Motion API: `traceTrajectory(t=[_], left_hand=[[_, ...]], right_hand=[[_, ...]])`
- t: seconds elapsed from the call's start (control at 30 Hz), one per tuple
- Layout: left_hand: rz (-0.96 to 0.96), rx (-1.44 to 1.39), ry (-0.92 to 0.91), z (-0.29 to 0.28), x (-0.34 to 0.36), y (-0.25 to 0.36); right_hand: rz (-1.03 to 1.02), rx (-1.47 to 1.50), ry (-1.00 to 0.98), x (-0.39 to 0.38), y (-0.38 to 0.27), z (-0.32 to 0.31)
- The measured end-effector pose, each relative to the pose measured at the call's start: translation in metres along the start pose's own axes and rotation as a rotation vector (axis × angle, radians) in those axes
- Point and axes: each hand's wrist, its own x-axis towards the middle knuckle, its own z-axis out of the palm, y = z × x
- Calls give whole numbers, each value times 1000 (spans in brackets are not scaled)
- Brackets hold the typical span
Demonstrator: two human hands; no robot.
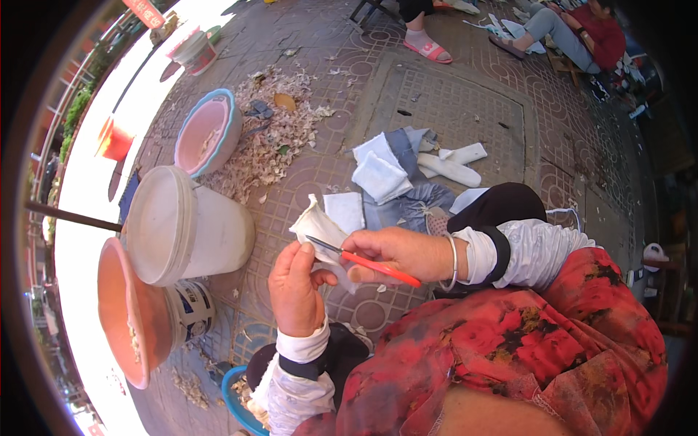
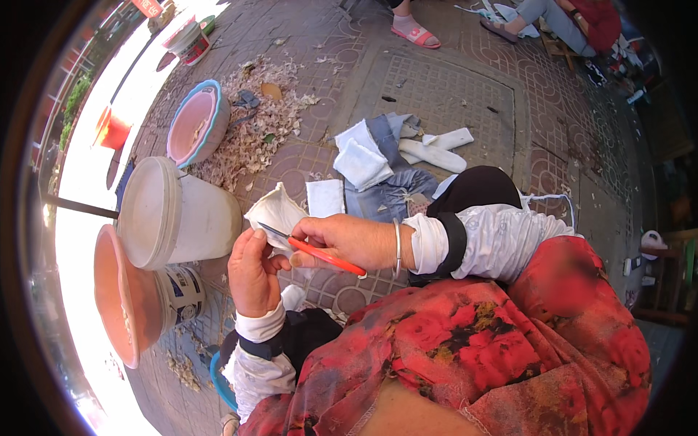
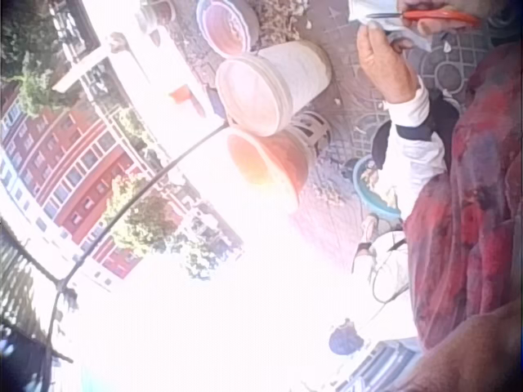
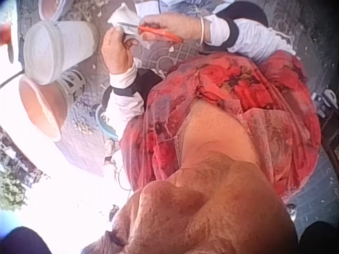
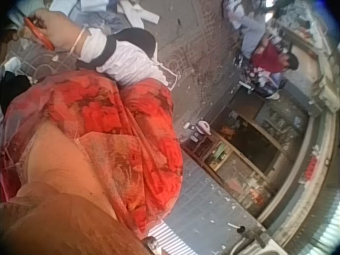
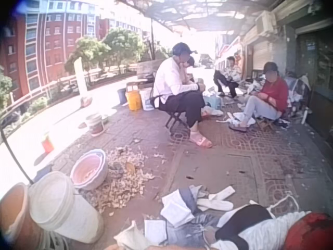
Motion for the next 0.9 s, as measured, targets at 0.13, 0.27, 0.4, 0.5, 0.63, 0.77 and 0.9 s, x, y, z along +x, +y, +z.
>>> traceTrajectory(t=[0.13, 0.27, 0.4, 0.5, 0.63, 0.77, 0.9], left_hand=[[41, 106, 7, 5, -8, 2], [503, 845, -61, -22, -14, -7], [-106, -18, 57, -20, -10, -10], [604, 893, -190, -28, -8, -18], [650, 946, -153, -35, -4, -16], [640, 865, -146, -38, 1, -17], [575, 860, -100, -35, -2, -15]], right_hand=[[-88, 30, -2, -4, 6, 1], [-268, -19, 22, 10, 31, 18], [-230, -54, 62, 1, 30, 17], [-304, -91, 46, 2, 34, 15], [-230, -32, -15, 9, 32, 15], [-115, 79, -40, 11, 35, 17], [-91, 146, -84, 16, 43, 19]])
